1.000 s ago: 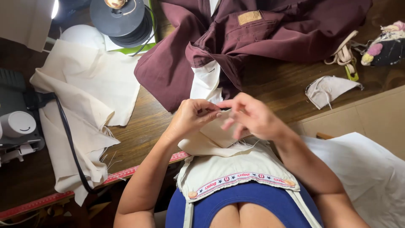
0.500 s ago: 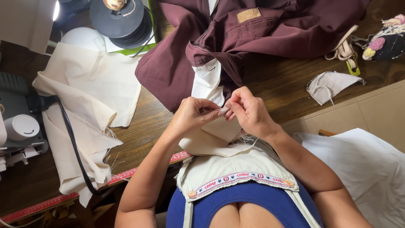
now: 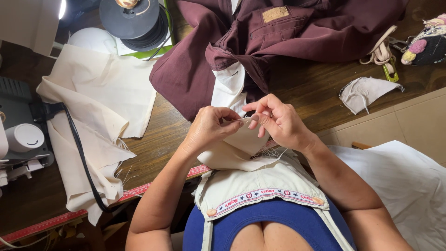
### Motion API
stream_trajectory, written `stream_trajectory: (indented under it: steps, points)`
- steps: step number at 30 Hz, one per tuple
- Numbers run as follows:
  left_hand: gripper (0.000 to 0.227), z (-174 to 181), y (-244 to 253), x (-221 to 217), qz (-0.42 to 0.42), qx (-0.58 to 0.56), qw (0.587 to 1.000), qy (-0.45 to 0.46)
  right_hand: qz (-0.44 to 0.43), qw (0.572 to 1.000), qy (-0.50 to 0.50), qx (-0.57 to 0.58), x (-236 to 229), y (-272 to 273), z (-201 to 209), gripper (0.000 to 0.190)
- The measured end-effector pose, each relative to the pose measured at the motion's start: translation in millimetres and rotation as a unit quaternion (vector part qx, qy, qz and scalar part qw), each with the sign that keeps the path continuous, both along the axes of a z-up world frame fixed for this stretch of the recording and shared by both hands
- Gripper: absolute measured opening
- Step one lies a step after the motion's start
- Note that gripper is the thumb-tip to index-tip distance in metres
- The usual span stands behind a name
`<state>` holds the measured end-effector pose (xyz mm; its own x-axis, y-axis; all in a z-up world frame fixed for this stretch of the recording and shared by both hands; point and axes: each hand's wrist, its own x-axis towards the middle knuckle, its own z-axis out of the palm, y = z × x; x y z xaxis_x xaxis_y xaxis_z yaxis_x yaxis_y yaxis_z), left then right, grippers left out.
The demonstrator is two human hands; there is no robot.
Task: Pinning a white fabric piece to a maroon garment on a wooden table.
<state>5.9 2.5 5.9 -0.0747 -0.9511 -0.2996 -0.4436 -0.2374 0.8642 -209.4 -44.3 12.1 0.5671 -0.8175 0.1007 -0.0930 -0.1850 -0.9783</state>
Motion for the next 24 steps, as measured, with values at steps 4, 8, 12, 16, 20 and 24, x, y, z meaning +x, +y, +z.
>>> stream_trajectory:
  steps: [4, 8, 12, 16, 20, 24]
  points:
    - [0.018, 0.5, 0.1, -0.9, -0.009, -0.002, 1.0, 0.003, 0.005, 1.0, -0.002, -0.006, 2.3, -0.3, -7.9, 0.015]
    - [0.02, 7.0, 0.6, -2.9, -0.008, -0.014, 1.0, 0.003, -0.004, 0.998, 0.023, -0.058, 0.8, -2.3, -25.6, 0.011]
    - [0.018, 8.8, 0.4, -4.3, -0.004, -0.015, 1.0, -0.007, -0.025, 0.995, 0.038, -0.093, 2.0, 1.3, -32.5, 0.012]
    - [0.017, 7.6, -0.6, -4.6, -0.005, -0.016, 1.0, -0.017, -0.046, 0.981, 0.083, -0.17, -0.5, 1.8, -46.0, 0.011]
    - [0.016, 4.4, -0.4, -4.5, -0.007, -0.032, 0.999, 0.004, -0.04, 0.991, 0.071, -0.107, -0.9, -1.0, -36.0, 0.009]
    - [0.015, 5.9, 1.8, -5.1, -0.009, -0.033, 0.999, 0.035, -0.014, 0.999, 0.012, 0.038, -0.8, -13.9, -34.9, 0.011]
